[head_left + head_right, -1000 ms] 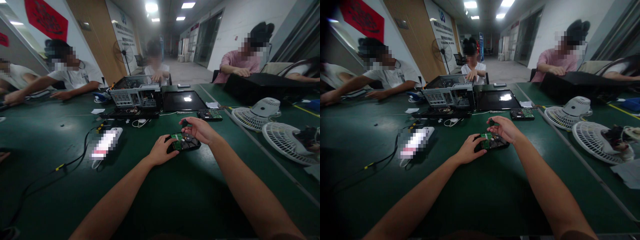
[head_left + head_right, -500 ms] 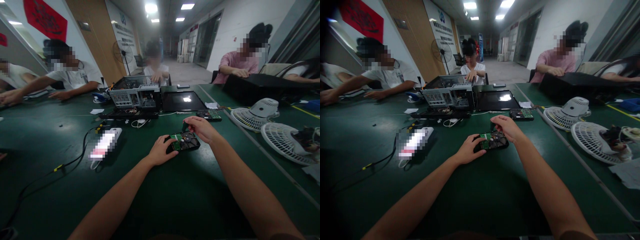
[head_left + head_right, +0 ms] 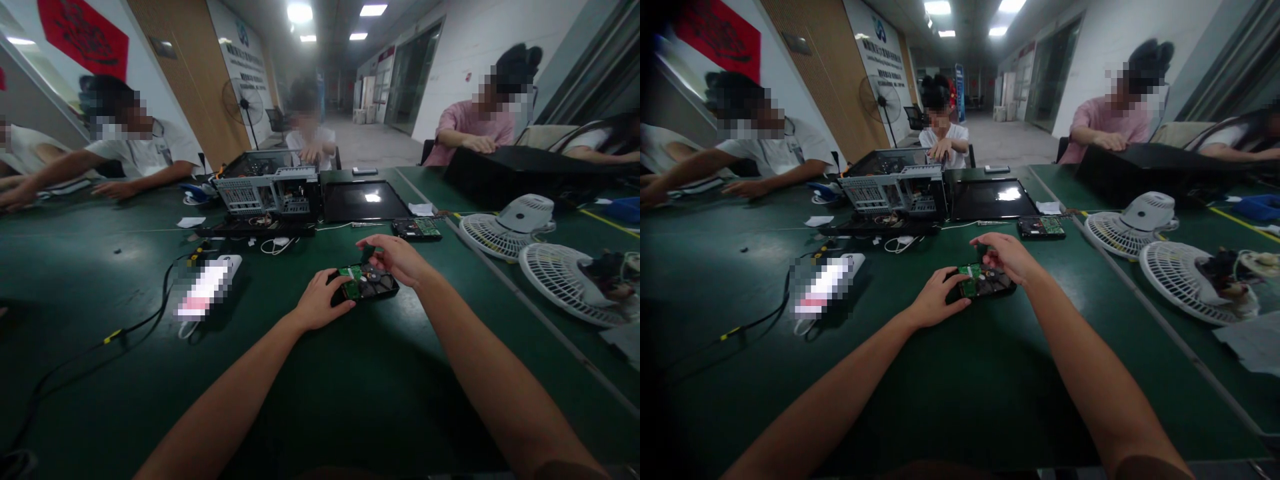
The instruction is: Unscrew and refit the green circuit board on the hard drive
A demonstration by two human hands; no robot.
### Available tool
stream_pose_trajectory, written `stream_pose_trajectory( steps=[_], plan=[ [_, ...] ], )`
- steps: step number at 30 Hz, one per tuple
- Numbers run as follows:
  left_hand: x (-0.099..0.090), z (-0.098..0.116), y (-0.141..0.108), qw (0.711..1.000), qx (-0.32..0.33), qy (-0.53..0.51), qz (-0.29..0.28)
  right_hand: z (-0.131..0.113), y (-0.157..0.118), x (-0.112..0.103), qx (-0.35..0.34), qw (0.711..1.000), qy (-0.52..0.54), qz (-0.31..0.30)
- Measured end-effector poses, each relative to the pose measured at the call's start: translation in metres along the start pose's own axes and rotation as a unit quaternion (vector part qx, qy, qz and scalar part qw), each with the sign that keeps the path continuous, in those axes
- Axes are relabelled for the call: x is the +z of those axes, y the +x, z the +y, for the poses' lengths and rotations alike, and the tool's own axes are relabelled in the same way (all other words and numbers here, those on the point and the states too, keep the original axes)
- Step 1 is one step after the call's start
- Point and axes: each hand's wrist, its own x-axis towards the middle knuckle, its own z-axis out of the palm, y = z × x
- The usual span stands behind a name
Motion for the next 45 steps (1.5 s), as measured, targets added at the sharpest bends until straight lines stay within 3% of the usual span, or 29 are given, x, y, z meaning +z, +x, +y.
stream_pose_trajectory(
  steps=[10, 17, 22, 36, 45],
  plan=[
    [-0.004, 0.002, 0.000, 1.000, -0.010, -0.006, -0.012, 0.000, 0.004, -0.008, 0.000, 0.996, 0.084, 0.020],
    [-0.003, 0.001, -0.001, 1.000, -0.012, -0.009, -0.010, -0.004, 0.001, -0.010, -0.022, 0.999, 0.006, 0.036],
    [-0.002, 0.001, 0.000, 1.000, -0.013, -0.006, -0.009, -0.003, 0.003, -0.012, -0.039, 0.997, 0.043, 0.044],
    [-0.004, 0.002, -0.001, 1.000, -0.009, -0.004, -0.009, -0.003, -0.003, -0.004, -0.027, 0.998, 0.048, -0.013],
    [-0.006, 0.003, -0.001, 1.000, -0.007, -0.002, -0.012, -0.003, -0.002, -0.002, -0.032, 0.999, -0.039, 0.013]
  ],
)
